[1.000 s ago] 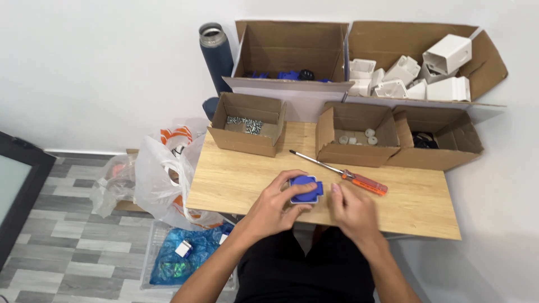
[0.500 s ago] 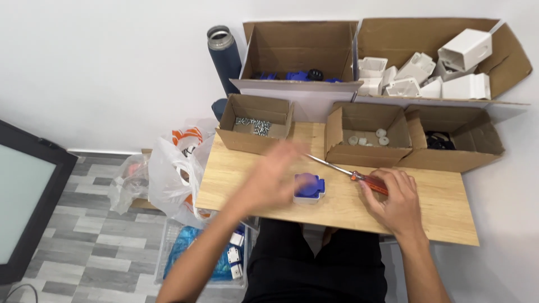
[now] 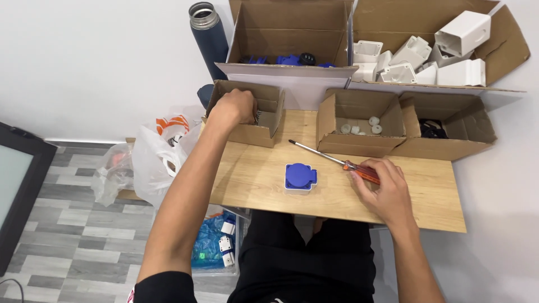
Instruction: Assembling small electrical components by joining plastic parts and tightening screws with a screwdriver.
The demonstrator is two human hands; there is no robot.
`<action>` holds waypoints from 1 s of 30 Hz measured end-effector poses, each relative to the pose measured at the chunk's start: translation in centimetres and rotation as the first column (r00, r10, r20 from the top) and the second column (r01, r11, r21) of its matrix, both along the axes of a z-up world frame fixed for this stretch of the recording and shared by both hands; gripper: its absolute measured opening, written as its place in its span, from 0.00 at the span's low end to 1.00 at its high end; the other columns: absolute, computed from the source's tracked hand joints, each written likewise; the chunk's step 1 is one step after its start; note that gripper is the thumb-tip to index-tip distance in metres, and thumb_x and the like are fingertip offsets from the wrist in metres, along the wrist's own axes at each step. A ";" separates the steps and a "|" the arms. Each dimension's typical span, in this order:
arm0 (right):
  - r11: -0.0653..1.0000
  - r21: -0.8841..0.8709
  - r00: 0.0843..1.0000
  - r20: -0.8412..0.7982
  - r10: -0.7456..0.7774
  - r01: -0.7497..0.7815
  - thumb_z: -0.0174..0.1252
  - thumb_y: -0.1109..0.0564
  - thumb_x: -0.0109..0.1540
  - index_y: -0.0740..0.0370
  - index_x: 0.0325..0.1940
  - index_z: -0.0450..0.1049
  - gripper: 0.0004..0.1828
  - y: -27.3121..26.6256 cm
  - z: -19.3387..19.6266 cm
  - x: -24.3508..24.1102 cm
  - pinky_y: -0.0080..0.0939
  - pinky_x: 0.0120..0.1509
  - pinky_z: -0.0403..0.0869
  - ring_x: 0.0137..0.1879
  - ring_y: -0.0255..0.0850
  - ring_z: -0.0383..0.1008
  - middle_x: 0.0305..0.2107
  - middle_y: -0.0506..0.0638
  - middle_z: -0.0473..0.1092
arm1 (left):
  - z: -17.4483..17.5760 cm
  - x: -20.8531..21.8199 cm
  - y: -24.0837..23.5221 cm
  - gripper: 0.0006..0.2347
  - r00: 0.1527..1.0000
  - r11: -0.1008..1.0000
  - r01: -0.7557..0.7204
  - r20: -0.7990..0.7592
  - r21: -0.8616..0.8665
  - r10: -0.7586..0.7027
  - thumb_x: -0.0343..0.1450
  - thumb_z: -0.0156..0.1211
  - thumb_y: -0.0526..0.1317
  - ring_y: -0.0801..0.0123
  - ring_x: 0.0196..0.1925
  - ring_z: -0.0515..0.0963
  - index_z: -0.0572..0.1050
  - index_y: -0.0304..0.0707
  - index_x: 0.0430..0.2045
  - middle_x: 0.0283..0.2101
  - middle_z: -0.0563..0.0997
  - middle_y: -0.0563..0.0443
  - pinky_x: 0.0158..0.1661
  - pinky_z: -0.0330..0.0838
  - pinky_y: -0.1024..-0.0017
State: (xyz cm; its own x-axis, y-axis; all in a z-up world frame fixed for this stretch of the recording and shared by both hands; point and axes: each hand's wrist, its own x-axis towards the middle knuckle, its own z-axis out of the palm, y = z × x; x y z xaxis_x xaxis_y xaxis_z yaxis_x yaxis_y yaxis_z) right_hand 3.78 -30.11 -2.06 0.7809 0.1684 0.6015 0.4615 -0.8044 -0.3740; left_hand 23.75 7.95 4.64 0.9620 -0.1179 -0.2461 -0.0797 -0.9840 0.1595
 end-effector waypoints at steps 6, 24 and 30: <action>1.000 0.010 0.998 -0.057 -0.012 0.013 0.74 0.49 0.64 0.54 0.49 0.80 0.14 0.1 -0.1 0.1 0.46 0.59 0.76 0.50 0.48 0.83 0.41 0.46 0.79 | -3.6 3.1 0.8 0.17 1.000 0.999 0.020 -0.014 0.041 -0.019 0.63 0.74 0.34 0.32 0.49 0.88 0.87 0.28 0.45 0.44 0.88 0.26 0.45 0.85 0.39; 1.000 0.006 0.997 -0.076 0.011 -0.010 0.75 0.50 0.62 0.53 0.54 0.82 0.17 0.9 1.5 -0.7 0.49 0.62 0.77 0.53 0.51 0.83 0.44 0.49 0.81 | 1.0 0.8 1.4 0.08 0.984 0.972 0.154 0.118 -0.177 -0.134 0.70 0.71 0.33 0.39 0.51 0.89 0.90 0.42 0.40 0.41 0.91 0.37 0.52 0.83 0.47; 1.000 0.022 0.994 -0.110 0.024 -0.022 0.73 0.52 0.65 0.48 0.54 0.86 0.13 0.7 1.8 -0.8 0.45 0.62 0.77 0.51 0.47 0.84 0.43 0.44 0.84 | 7.5 -10.2 0.6 0.04 0.839 0.665 0.401 0.543 -0.630 0.009 0.76 0.69 0.39 0.50 0.38 0.90 0.86 0.46 0.42 0.31 0.90 0.46 0.42 0.83 0.57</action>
State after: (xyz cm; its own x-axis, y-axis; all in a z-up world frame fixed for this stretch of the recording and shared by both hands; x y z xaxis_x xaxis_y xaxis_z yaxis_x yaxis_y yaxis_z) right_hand 3.02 -29.42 -0.31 0.8388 0.1760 0.5151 0.4350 -0.7856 -0.4400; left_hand 13.51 8.53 12.17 0.8505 -0.2540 0.4606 -0.5202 -0.5355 0.6653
